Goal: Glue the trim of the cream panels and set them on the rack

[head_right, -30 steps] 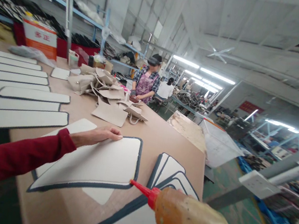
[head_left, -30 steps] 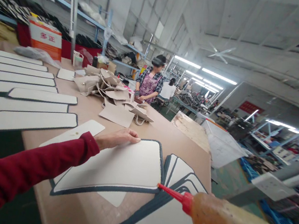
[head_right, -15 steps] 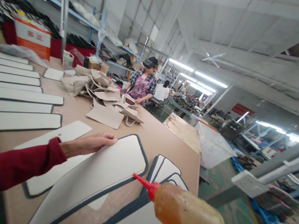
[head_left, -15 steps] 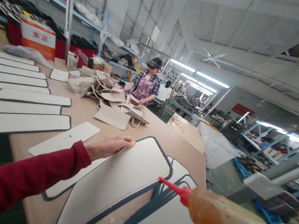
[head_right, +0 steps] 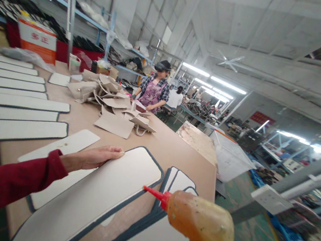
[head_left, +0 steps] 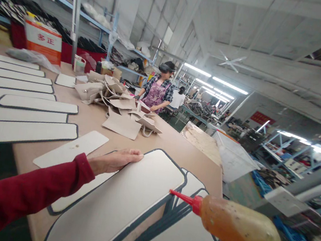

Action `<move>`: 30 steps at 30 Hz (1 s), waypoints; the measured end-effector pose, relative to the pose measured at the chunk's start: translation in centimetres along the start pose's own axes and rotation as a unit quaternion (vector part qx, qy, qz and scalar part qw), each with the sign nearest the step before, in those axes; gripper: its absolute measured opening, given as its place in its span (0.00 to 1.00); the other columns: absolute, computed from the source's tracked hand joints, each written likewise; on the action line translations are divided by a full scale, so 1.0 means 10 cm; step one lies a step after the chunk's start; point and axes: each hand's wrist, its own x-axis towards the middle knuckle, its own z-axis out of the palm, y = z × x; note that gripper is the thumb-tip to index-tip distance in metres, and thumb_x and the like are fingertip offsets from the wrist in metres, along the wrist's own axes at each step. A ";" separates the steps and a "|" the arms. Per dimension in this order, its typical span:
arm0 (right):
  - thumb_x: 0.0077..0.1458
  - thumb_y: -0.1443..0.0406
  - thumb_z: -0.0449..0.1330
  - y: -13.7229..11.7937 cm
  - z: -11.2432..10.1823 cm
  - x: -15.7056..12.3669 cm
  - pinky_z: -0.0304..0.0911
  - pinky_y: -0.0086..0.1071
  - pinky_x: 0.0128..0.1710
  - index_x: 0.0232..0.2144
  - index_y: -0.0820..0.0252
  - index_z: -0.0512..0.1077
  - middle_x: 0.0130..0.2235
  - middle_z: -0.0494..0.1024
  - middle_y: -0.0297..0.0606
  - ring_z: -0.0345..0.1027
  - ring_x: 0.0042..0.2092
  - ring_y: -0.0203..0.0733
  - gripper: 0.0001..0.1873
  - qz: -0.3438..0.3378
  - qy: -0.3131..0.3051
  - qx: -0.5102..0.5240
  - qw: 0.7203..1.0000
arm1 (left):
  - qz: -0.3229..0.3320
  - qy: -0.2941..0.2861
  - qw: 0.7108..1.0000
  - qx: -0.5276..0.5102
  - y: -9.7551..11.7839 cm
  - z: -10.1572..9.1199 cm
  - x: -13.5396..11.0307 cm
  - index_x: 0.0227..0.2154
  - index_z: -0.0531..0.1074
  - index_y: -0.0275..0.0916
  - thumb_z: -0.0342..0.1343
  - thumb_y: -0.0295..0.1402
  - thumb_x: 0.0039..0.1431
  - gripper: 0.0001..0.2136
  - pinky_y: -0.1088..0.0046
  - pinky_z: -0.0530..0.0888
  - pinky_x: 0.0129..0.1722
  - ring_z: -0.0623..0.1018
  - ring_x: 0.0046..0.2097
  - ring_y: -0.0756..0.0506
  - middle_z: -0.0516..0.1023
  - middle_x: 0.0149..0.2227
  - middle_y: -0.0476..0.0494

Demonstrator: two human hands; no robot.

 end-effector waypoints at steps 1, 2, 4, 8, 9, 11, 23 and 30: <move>0.59 0.53 0.59 0.02 -0.02 0.00 0.68 0.49 0.47 0.51 0.60 0.67 0.52 0.70 0.44 0.67 0.50 0.49 0.23 0.001 0.001 0.009 1.000 | -0.002 -0.003 1.000 -0.002 0.00 0.00 0.00 0.29 0.66 0.38 0.66 0.45 0.45 0.19 0.79 0.61 0.22 0.66 0.25 0.54 0.68 0.25 0.56; 0.59 0.53 0.59 0.05 -0.04 -0.01 0.68 0.49 0.47 0.51 0.60 0.67 0.52 0.70 0.44 0.67 0.50 0.49 0.23 0.002 0.003 0.018 1.000 | -0.003 -0.007 1.000 -0.005 0.00 -0.01 -0.01 0.29 0.66 0.38 0.66 0.46 0.45 0.19 0.79 0.61 0.22 0.66 0.25 0.54 0.69 0.25 0.56; 0.59 0.53 0.59 0.10 -0.10 -0.05 0.68 0.49 0.47 0.50 0.60 0.68 0.51 0.71 0.44 0.68 0.50 0.49 0.22 0.005 0.007 0.035 0.999 | -0.007 -0.010 1.000 -0.009 0.01 -0.01 -0.01 0.29 0.66 0.38 0.67 0.46 0.43 0.20 0.79 0.63 0.23 0.67 0.25 0.54 0.69 0.25 0.55; 0.56 0.52 0.62 0.19 -0.20 -0.15 0.68 0.52 0.47 0.46 0.59 0.70 0.48 0.74 0.43 0.69 0.49 0.50 0.21 0.011 0.020 0.066 0.998 | -0.019 -0.005 1.000 -0.012 0.02 -0.01 -0.01 0.28 0.65 0.38 0.68 0.46 0.41 0.21 0.78 0.66 0.23 0.69 0.24 0.53 0.70 0.25 0.55; 0.54 0.53 0.63 0.19 -0.20 -0.16 0.68 0.55 0.47 0.45 0.58 0.72 0.47 0.75 0.43 0.70 0.48 0.52 0.20 0.013 0.026 0.072 0.997 | -0.023 -0.004 1.000 -0.016 0.02 -0.02 0.00 0.29 0.65 0.38 0.68 0.46 0.41 0.21 0.77 0.66 0.23 0.69 0.24 0.53 0.70 0.25 0.55; 0.49 0.54 0.65 0.16 -0.17 -0.15 0.67 0.61 0.47 0.42 0.55 0.74 0.45 0.77 0.43 0.71 0.48 0.57 0.19 0.016 0.034 0.079 0.996 | -0.027 -0.004 0.999 -0.031 0.02 -0.02 0.00 0.29 0.65 0.39 0.69 0.46 0.40 0.22 0.77 0.68 0.23 0.70 0.24 0.52 0.71 0.25 0.55; 0.26 0.46 0.72 -0.12 0.10 -0.10 0.58 0.55 0.59 0.42 0.57 0.76 0.52 0.75 0.45 0.66 0.55 0.61 0.39 0.093 0.102 0.065 0.988 | -0.025 -0.015 0.999 -0.033 0.01 -0.04 0.04 0.31 0.64 0.39 0.69 0.46 0.41 0.23 0.77 0.68 0.23 0.71 0.25 0.52 0.72 0.27 0.54; 0.39 0.48 0.68 -0.02 0.08 -0.15 0.64 0.58 0.54 0.44 0.61 0.75 0.49 0.76 0.48 0.69 0.51 0.62 0.33 0.046 0.040 0.074 0.995 | -0.038 0.001 0.999 -0.019 0.05 -0.01 0.02 0.30 0.65 0.38 0.68 0.46 0.41 0.22 0.77 0.68 0.24 0.71 0.25 0.52 0.72 0.26 0.54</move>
